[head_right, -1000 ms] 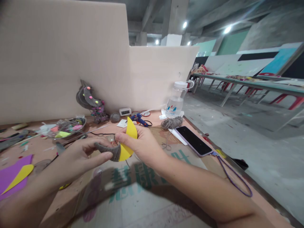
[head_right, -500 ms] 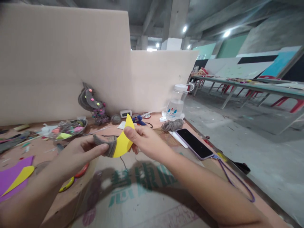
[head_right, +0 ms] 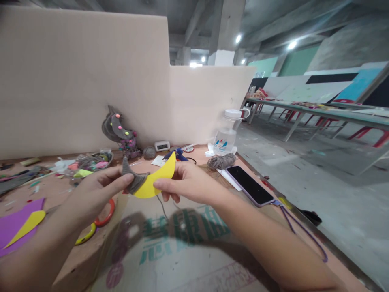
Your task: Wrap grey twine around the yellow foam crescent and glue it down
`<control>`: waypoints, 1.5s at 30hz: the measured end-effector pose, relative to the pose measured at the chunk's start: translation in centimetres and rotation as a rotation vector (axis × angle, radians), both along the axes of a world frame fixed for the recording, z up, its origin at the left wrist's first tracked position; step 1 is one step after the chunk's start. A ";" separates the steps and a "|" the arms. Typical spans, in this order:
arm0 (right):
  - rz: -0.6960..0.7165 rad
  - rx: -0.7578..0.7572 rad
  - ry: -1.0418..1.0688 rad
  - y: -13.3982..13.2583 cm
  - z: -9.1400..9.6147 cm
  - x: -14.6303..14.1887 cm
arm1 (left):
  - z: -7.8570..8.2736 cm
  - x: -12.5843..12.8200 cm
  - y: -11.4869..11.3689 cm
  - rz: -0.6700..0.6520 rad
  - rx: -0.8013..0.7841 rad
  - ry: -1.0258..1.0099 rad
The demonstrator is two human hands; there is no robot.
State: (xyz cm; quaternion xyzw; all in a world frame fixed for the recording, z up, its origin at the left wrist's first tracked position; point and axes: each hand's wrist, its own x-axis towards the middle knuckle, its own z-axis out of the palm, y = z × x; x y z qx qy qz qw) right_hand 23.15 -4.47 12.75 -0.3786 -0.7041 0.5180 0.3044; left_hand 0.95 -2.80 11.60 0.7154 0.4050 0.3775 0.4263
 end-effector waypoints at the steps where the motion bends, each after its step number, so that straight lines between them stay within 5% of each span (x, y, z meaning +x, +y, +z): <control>1: 0.061 -0.007 -0.045 0.3 0.0 0.4 | 0.1 0.0 0.0 0.019 0.006 0.000; 4: 0.126 0.076 -0.250 1.7 -0.2 1.9 | 0.6 -0.3 0.0 0.072 0.000 -0.010; 9: -0.172 0.310 -0.229 3.4 -1.1 2.4 | 0.6 -1.2 0.2 0.016 0.015 0.056; 13: -0.178 0.263 0.026 1.7 -0.6 0.8 | 0.5 -1.4 0.1 -0.099 0.007 0.132; 17: -0.037 0.168 0.170 0.0 0.0 -0.4 | 1.0 -0.9 -0.3 -0.117 -0.020 0.079; 23: 0.156 -0.070 -0.002 0.5 -0.6 -0.5 | 1.1 -0.9 -0.3 -0.066 0.016 0.104; 29: -0.145 0.188 -0.173 1.0 -0.6 0.1 | 1.1 -1.1 -0.3 0.014 0.128 0.318; 35: -0.215 0.288 -0.286 0.3 0.7 1.2 | 0.7 -0.7 0.0 0.020 0.234 0.452; 37: -0.142 0.301 -0.312 -0.6 1.5 1.4 | 0.5 -0.8 0.2 0.030 0.237 0.431; 41: 0.236 0.278 -0.453 -2.0 2.9 1.7 | 0.3 -1.3 0.7 0.074 0.212 0.434; 45: -0.065 0.437 -0.551 -0.5 2.3 2.8 | 0.4 -1.6 1.0 0.115 0.231 0.402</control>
